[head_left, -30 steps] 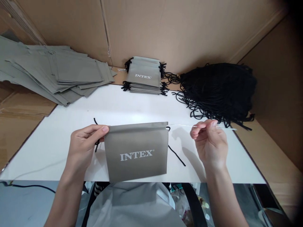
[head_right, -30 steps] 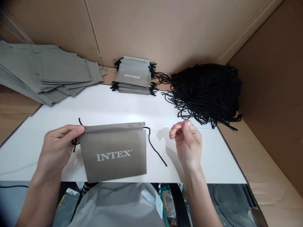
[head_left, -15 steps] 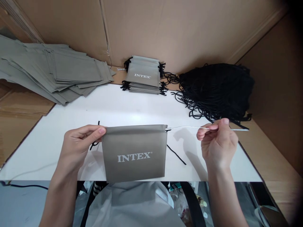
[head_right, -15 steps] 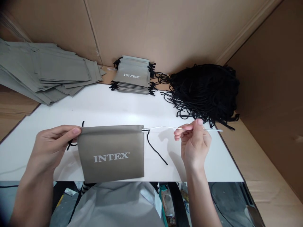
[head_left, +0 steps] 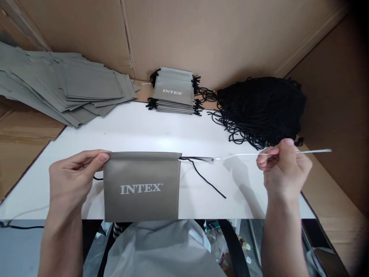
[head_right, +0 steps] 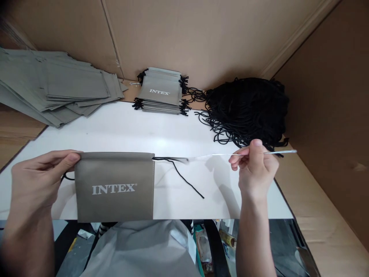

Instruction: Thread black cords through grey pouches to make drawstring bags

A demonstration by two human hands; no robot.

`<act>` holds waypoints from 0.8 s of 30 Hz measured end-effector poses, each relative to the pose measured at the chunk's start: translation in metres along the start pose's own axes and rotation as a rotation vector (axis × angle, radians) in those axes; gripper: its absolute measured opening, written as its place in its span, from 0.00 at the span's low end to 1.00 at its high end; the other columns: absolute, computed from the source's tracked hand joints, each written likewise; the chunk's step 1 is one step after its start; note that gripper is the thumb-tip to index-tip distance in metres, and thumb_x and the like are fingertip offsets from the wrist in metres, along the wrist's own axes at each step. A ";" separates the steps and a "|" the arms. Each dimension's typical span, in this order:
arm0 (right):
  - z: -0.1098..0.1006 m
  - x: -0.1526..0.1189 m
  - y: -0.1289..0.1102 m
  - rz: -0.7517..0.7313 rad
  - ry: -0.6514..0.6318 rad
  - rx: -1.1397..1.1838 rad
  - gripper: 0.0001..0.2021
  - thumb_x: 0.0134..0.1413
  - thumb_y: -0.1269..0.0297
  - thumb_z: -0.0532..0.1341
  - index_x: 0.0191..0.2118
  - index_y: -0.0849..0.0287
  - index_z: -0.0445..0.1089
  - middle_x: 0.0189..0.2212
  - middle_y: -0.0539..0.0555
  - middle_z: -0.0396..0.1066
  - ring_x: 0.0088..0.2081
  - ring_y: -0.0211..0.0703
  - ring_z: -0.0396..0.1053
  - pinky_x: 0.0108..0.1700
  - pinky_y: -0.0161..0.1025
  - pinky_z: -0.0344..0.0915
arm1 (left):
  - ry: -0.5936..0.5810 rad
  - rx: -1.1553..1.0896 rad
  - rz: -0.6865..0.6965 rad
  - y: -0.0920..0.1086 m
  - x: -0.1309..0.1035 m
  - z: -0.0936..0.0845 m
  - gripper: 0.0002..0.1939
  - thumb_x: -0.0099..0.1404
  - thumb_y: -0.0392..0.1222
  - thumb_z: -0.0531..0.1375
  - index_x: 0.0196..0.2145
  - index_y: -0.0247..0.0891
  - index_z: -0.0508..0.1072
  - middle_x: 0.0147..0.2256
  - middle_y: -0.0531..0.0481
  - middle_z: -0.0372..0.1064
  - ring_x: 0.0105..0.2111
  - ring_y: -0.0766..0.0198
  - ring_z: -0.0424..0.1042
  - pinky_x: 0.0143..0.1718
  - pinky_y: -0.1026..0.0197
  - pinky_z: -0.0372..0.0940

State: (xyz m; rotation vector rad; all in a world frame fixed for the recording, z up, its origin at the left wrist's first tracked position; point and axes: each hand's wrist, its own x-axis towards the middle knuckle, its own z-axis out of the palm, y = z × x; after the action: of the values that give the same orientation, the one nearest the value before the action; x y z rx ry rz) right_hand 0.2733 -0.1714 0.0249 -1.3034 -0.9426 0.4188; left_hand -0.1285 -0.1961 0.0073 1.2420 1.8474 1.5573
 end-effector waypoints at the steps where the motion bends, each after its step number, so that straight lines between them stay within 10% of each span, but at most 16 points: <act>1: -0.005 0.004 0.000 -0.020 0.008 -0.064 0.21 0.57 0.54 0.61 0.18 0.60 0.66 0.12 0.50 0.67 0.11 0.33 0.60 0.13 0.32 0.55 | 0.022 0.016 0.007 -0.002 0.002 -0.003 0.08 0.50 0.39 0.72 0.31 0.40 0.83 0.28 0.54 0.79 0.26 0.68 0.72 0.31 0.66 0.71; 6: -0.028 0.021 0.003 -0.174 0.152 -0.273 0.20 0.58 0.57 0.58 0.17 0.59 0.65 0.10 0.47 0.63 0.10 0.34 0.59 0.12 0.33 0.55 | 0.096 -0.026 -0.007 -0.010 0.009 -0.013 0.11 0.49 0.40 0.72 0.32 0.37 0.82 0.26 0.54 0.77 0.24 0.69 0.70 0.29 0.67 0.70; 13: -0.019 0.013 -0.003 -0.158 0.146 -0.140 0.19 0.61 0.58 0.56 0.20 0.58 0.68 0.13 0.50 0.67 0.14 0.37 0.64 0.18 0.36 0.60 | -0.250 0.239 -0.035 0.003 0.037 -0.002 0.17 0.60 0.52 0.67 0.43 0.39 0.80 0.40 0.53 0.79 0.39 0.61 0.75 0.46 0.60 0.70; 19: -0.006 0.001 0.001 -0.081 0.004 0.003 0.22 0.62 0.48 0.58 0.24 0.59 0.71 0.16 0.52 0.71 0.18 0.39 0.67 0.22 0.37 0.63 | -0.293 0.447 0.535 0.037 0.031 0.022 0.18 0.70 0.49 0.59 0.52 0.39 0.75 0.55 0.45 0.71 0.57 0.50 0.67 0.61 0.49 0.58; 24: 0.006 -0.006 0.007 0.034 -0.155 0.131 0.26 0.60 0.41 0.57 0.30 0.61 0.75 0.22 0.55 0.76 0.23 0.41 0.71 0.26 0.38 0.67 | -0.921 0.440 1.097 0.055 -0.042 0.108 0.13 0.71 0.32 0.54 0.47 0.41 0.75 0.49 0.49 0.75 0.48 0.57 0.73 0.47 0.56 0.66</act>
State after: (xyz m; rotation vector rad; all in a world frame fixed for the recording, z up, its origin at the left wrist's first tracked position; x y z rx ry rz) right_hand 0.2667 -0.1705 0.0166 -1.1821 -1.0058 0.6052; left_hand -0.0031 -0.1718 0.0185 2.8244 0.8694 0.5906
